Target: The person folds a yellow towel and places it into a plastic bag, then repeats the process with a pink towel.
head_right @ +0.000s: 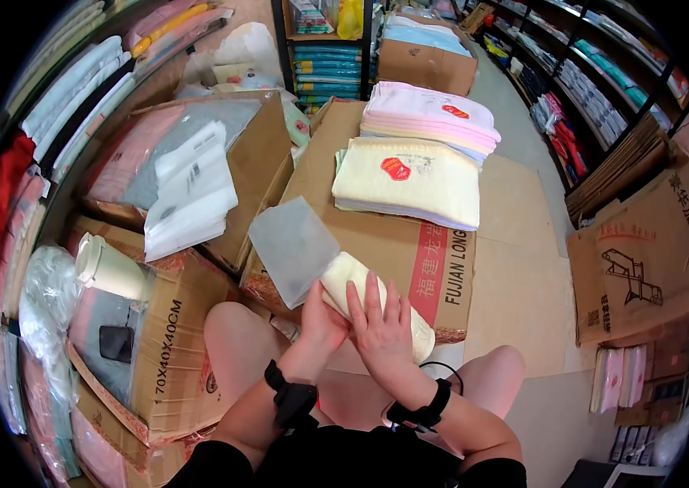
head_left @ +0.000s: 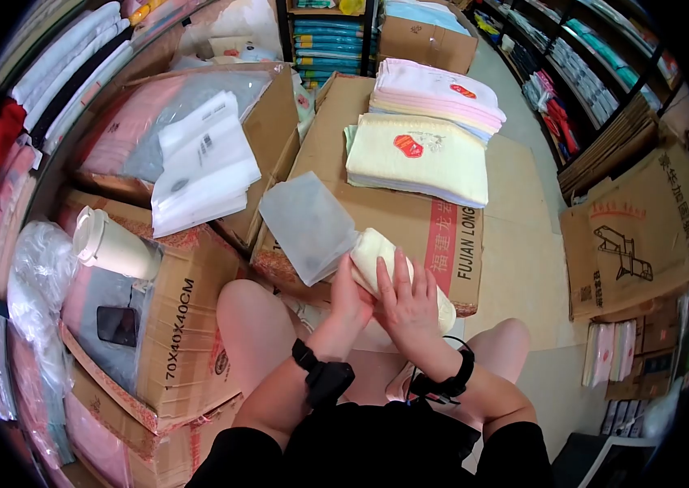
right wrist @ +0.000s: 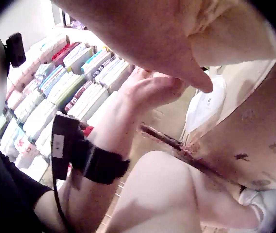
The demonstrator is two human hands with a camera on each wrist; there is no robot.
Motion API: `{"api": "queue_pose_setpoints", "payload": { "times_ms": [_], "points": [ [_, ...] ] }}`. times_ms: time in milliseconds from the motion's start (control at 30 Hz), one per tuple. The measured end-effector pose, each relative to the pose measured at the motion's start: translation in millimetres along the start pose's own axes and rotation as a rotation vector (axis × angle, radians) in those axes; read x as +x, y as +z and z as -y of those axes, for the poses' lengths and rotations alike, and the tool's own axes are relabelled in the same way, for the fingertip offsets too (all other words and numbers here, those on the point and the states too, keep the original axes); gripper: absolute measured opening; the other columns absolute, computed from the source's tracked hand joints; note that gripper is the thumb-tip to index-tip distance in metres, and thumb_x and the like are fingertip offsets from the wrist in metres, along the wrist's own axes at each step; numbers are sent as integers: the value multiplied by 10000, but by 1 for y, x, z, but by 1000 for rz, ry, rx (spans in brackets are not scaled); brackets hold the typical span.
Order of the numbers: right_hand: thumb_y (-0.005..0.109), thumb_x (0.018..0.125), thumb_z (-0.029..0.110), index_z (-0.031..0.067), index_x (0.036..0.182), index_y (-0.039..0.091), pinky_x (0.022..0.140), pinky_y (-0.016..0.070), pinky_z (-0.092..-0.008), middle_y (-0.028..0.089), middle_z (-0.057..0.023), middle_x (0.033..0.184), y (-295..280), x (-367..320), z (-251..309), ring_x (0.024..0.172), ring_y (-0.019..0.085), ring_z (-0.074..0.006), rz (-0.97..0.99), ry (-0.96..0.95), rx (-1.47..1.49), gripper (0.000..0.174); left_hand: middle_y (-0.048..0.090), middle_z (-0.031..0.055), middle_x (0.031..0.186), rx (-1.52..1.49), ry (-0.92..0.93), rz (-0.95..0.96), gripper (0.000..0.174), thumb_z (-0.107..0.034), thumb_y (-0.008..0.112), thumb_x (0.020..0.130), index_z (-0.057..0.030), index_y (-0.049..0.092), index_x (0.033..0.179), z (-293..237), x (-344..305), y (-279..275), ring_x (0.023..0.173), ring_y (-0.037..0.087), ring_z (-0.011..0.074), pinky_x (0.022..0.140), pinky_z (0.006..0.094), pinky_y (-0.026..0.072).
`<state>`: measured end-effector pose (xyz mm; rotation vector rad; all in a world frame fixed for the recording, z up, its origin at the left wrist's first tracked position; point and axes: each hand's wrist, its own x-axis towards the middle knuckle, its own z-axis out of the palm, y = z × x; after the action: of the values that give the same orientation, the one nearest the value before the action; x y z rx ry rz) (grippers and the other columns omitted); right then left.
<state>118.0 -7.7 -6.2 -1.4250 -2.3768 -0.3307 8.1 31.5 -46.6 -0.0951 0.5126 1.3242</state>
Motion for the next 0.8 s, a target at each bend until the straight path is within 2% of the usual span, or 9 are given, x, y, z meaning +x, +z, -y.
{"api": "queue_pose_setpoints", "payload": {
  "times_ms": [233,467,533,600,633,667,733,767,800],
  "points": [
    [533,731,113,142,1314,396,856,377,-490,365,-162,1314,18,-5,-7,1088,406,-398,-17,-53,-24,600,527,68,1051,418,123,-4,387,-268,555,869,-74,407,1170,-6,4,-3,954,549,178,763,323,493],
    [546,727,140,206,1233,498,812,427,-420,452,-172,1227,15,-8,-25,1000,499,-348,-171,-64,-177,512,534,99,1090,564,38,-118,385,-285,525,886,-28,438,1159,-13,-13,9,946,572,226,744,383,511],
    [575,671,83,215,1311,408,814,422,-406,447,-171,1211,11,-4,-32,996,496,-337,-17,51,50,674,535,105,1087,594,19,-144,391,-287,525,886,-19,436,1156,-15,-17,14,926,581,229,734,375,514],
    [614,630,25,144,1329,376,851,421,-347,455,-128,1226,6,0,-59,1046,504,-255,95,189,251,747,535,113,1079,586,-51,-27,423,-317,523,887,-22,424,1174,-25,-19,15,906,591,231,747,342,510],
    [608,631,0,110,1331,364,876,411,-332,462,-109,1226,11,-4,-78,1072,495,-222,89,303,770,749,534,126,1083,778,151,84,425,-321,551,868,-20,447,1150,-43,-12,6,853,597,198,713,311,502],
    [602,632,-25,77,1334,351,902,401,-316,470,-89,1225,13,-5,-92,1099,486,-189,68,408,1290,752,534,126,1083,780,149,87,425,-321,551,868,-20,447,1150,-57,-6,1,853,597,198,713,311,502],
    [539,686,-36,53,1348,312,920,390,-296,485,-73,1212,-16,0,-100,1109,474,-154,219,594,1602,706,545,122,1037,1560,642,-84,439,-301,631,788,-35,483,1104,-75,3,-4,830,587,221,692,334,485],
    [549,681,-36,53,1341,311,886,423,-302,513,-85,1178,-18,-3,-104,1073,507,-165,246,681,1765,707,545,122,1037,1560,643,-82,439,-301,631,788,-35,483,1104,-77,6,-7,830,587,221,692,334,485],
    [549,681,-36,53,1341,311,886,423,-302,513,-85,1178,-18,-8,-107,1073,507,-165,245,689,1763,707,540,116,1004,1862,821,-63,441,-275,663,729,-43,504,1069,-77,7,-9,858,567,243,712,364,466]
  ]
}}
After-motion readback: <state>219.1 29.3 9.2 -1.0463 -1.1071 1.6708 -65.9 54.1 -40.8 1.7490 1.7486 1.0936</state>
